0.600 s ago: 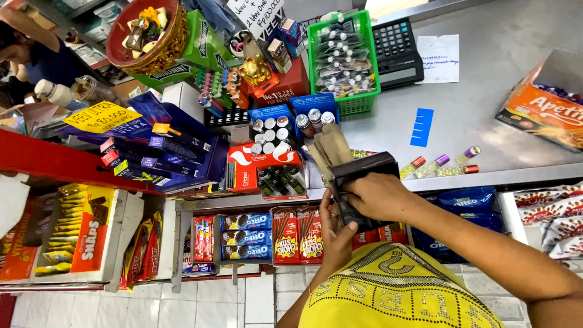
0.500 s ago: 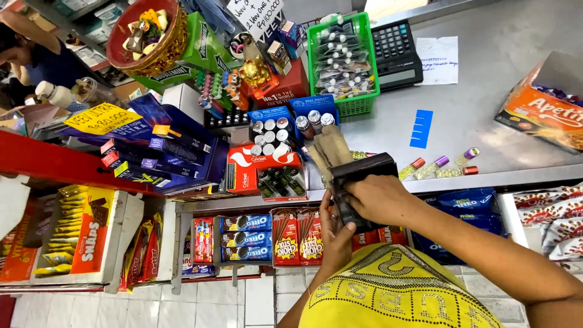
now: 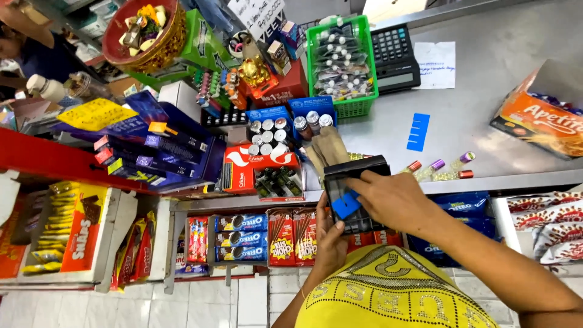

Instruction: Organizing small cosmetic bottles into a display tray and cleaning containers at a checkout counter.

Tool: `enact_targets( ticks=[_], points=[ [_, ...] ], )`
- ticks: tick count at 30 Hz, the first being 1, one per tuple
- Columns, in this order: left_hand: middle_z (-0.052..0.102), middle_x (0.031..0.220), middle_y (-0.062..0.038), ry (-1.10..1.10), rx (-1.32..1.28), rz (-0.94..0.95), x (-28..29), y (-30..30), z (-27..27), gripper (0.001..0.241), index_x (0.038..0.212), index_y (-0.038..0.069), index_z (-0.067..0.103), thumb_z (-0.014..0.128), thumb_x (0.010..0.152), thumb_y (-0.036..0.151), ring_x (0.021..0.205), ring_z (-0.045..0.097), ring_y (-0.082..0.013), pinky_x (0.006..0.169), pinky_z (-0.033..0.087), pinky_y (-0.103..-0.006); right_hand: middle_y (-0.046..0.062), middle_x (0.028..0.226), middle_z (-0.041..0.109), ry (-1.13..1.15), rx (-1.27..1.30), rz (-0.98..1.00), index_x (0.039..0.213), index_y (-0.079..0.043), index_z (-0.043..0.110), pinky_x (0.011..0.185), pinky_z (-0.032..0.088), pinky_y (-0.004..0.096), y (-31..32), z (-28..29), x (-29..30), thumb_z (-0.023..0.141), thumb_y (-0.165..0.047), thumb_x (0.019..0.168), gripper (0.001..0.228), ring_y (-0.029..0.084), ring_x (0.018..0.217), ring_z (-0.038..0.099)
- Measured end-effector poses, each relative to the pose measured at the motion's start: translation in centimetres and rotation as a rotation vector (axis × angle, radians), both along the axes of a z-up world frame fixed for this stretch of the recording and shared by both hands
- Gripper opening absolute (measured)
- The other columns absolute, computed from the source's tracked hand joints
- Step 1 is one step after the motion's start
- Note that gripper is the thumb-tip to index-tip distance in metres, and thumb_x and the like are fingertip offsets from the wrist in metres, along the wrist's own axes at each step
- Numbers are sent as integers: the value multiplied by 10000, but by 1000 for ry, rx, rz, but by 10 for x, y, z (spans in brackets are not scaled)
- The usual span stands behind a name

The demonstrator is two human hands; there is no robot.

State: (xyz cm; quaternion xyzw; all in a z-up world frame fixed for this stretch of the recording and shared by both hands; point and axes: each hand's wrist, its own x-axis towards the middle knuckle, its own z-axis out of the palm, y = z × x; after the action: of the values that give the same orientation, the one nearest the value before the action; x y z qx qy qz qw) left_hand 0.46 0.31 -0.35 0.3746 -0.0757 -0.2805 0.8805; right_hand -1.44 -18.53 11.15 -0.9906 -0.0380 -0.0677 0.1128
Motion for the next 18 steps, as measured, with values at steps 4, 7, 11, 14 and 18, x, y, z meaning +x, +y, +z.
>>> enact_targets(
  ticks=[4, 7, 11, 14, 18],
  points=[
    [431, 1474, -203, -6, 38, 23, -1, 1, 12, 925, 1606, 158, 221, 591, 775, -7, 1263, 495, -334, 1065, 435, -468, 59, 928, 650, 65, -132, 37, 1155, -180, 691, 424, 498, 411, -4, -10, 5, 693, -195, 783, 372, 295, 496, 676],
    [383, 1495, -218, -11, 18, 3, 0, -1, 11, 901, 1605, 162, 210, 578, 801, -15, 1263, 492, -338, 1061, 444, -458, 55, 965, 601, 161, -154, 14, 1013, -205, 657, 494, 534, 448, -6, -16, 6, 675, -155, 788, 231, 320, 585, 700],
    [470, 1418, -194, 74, 31, 38, 3, -1, 7, 879, 1603, 175, 236, 544, 818, -74, 1208, 553, -303, 1017, 504, -417, 48, 953, 563, -34, -87, 6, 941, -157, 666, 435, 488, 407, -6, -14, 1, 682, -171, 798, 145, 283, 476, 629],
    [471, 1431, -192, 109, 30, 34, 2, -1, 7, 856, 1601, 179, 239, 548, 837, -55, 1203, 565, -295, 990, 525, -408, 60, 962, 559, -97, -115, 5, 890, -143, 643, 443, 491, 406, -3, -12, 7, 670, -110, 765, 132, 285, 490, 632],
    [434, 1456, -207, 101, 2, 1, 2, -3, 14, 857, 1601, 156, 207, 586, 848, 6, 1233, 560, -302, 1003, 536, -407, 86, 996, 580, 18, -182, 15, 871, -106, 661, 380, 494, 364, 1, -11, 23, 698, -87, 757, 121, 246, 430, 625]
  ],
)
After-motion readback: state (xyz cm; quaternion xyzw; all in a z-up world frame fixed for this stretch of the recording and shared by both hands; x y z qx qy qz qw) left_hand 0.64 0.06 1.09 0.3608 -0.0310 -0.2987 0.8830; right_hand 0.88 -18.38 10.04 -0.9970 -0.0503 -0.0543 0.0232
